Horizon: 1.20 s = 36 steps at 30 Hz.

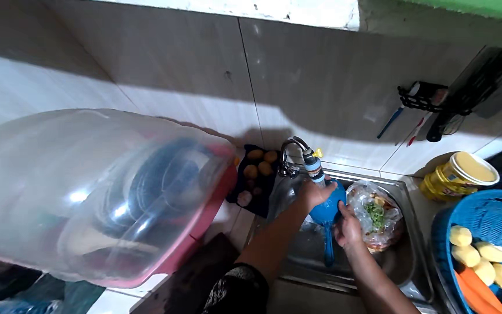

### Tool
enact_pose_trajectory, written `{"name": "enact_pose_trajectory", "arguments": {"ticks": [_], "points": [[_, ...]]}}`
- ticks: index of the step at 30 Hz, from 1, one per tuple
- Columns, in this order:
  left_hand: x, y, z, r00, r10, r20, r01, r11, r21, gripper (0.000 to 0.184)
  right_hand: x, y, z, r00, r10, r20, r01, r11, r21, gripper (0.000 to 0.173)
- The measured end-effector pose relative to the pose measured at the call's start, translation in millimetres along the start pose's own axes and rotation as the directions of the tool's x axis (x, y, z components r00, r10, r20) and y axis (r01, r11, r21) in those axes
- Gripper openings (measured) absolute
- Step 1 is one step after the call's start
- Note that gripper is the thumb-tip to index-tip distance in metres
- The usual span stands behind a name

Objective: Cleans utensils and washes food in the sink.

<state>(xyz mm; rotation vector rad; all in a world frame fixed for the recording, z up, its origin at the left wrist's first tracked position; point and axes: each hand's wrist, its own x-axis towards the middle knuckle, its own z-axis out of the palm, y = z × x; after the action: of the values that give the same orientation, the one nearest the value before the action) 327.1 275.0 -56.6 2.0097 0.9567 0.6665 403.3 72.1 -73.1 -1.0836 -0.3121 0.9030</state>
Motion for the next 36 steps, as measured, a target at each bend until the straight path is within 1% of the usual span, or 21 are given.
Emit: {"name": "enact_pose_trajectory", "arguments": {"ticks": [1,3,4,5,7,8,10,12,14,15,17,19,21,23,25,27,30,33,34,36], "points": [[2,6,-4,1.000,-0.020,0.003,0.020,0.998,-0.064,0.044,-2,6,-3,1.000,-0.010,-0.002,0.010,1.000,-0.011,0.045],[6,12,-9,0.998,-0.059,0.026,0.062,0.982,-0.180,0.033,-8,19,-9,0.999,-0.044,0.032,0.045,0.999,-0.021,0.045],[5,14,-11,0.998,-0.054,0.035,0.061,0.972,-0.227,0.029,-11,25,-11,0.996,-0.073,0.051,0.075,0.997,-0.031,0.045],[4,16,-12,0.998,-0.051,0.030,0.057,0.963,-0.262,0.030,-14,31,-14,0.993,-0.101,0.062,0.104,0.993,-0.046,0.044],[4,12,-8,0.998,-0.055,-0.007,0.052,0.967,-0.249,0.039,-15,43,-19,0.983,-0.164,0.085,0.169,0.984,-0.058,0.042],[4,9,-6,0.998,-0.057,-0.015,0.052,0.972,-0.228,0.040,-16,45,-19,0.975,-0.195,0.109,0.203,0.977,-0.063,0.041],[4,7,-5,0.996,-0.091,0.015,0.092,0.978,-0.186,0.037,-16,49,-18,0.962,-0.236,0.140,0.250,0.964,-0.095,0.041],[4,5,-6,0.993,-0.104,0.050,0.112,0.976,-0.189,0.034,-18,52,-16,0.957,-0.248,0.151,0.269,0.954,-0.136,0.043],[6,-1,-5,0.997,-0.066,0.049,0.072,0.986,-0.152,0.032,-22,55,-13,0.958,-0.242,0.152,0.265,0.950,-0.164,0.044],[6,-3,-3,0.998,-0.047,0.034,0.050,0.992,-0.111,0.033,-24,59,-11,0.961,-0.235,0.146,0.257,0.953,-0.157,0.042],[3,1,0,0.999,-0.045,0.003,0.045,0.997,-0.061,0.035,-28,65,-10,0.968,-0.218,0.125,0.231,0.967,-0.107,0.036],[0,11,2,0.997,-0.074,-0.015,0.073,0.996,-0.045,0.037,-27,68,-13,0.978,-0.177,0.111,0.180,0.983,-0.018,0.040],[0,17,2,0.997,-0.071,-0.024,0.070,0.997,-0.031,0.039,-23,63,-18,0.992,-0.110,0.062,0.103,0.989,0.103,0.040],[2,15,-2,0.999,-0.015,-0.029,0.014,1.000,-0.024,0.039,-13,53,-27,0.999,-0.042,0.034,0.031,0.961,0.276,0.039],[1,14,-9,0.999,0.045,-0.024,-0.046,0.998,-0.031,0.040,-2,44,-37,1.000,0.006,0.027,-0.016,0.913,0.408,0.044],[-3,15,-17,0.998,0.053,-0.016,-0.054,0.991,-0.120,0.037,9,42,-51,0.999,-0.018,0.041,-0.005,0.866,0.500,0.050],[1,7,-10,0.997,0.056,-0.045,-0.064,0.977,-0.203,0.033,20,42,-65,0.996,-0.078,0.034,0.045,0.827,0.561,0.052],[0,10,-2,0.986,0.010,-0.164,-0.039,0.985,-0.170,0.035,25,52,-72,0.998,-0.066,-0.021,0.066,0.810,0.582,0.047],[-2,15,-5,0.985,-0.008,-0.171,-0.023,0.983,-0.181,0.036,26,55,-72,0.998,-0.058,-0.035,0.067,0.809,0.584,0.046],[-5,25,-10,0.990,-0.056,-0.132,0.024,0.971,-0.238,0.041,25,56,-68,0.999,-0.006,-0.039,0.026,0.838,0.545,0.049]]}}
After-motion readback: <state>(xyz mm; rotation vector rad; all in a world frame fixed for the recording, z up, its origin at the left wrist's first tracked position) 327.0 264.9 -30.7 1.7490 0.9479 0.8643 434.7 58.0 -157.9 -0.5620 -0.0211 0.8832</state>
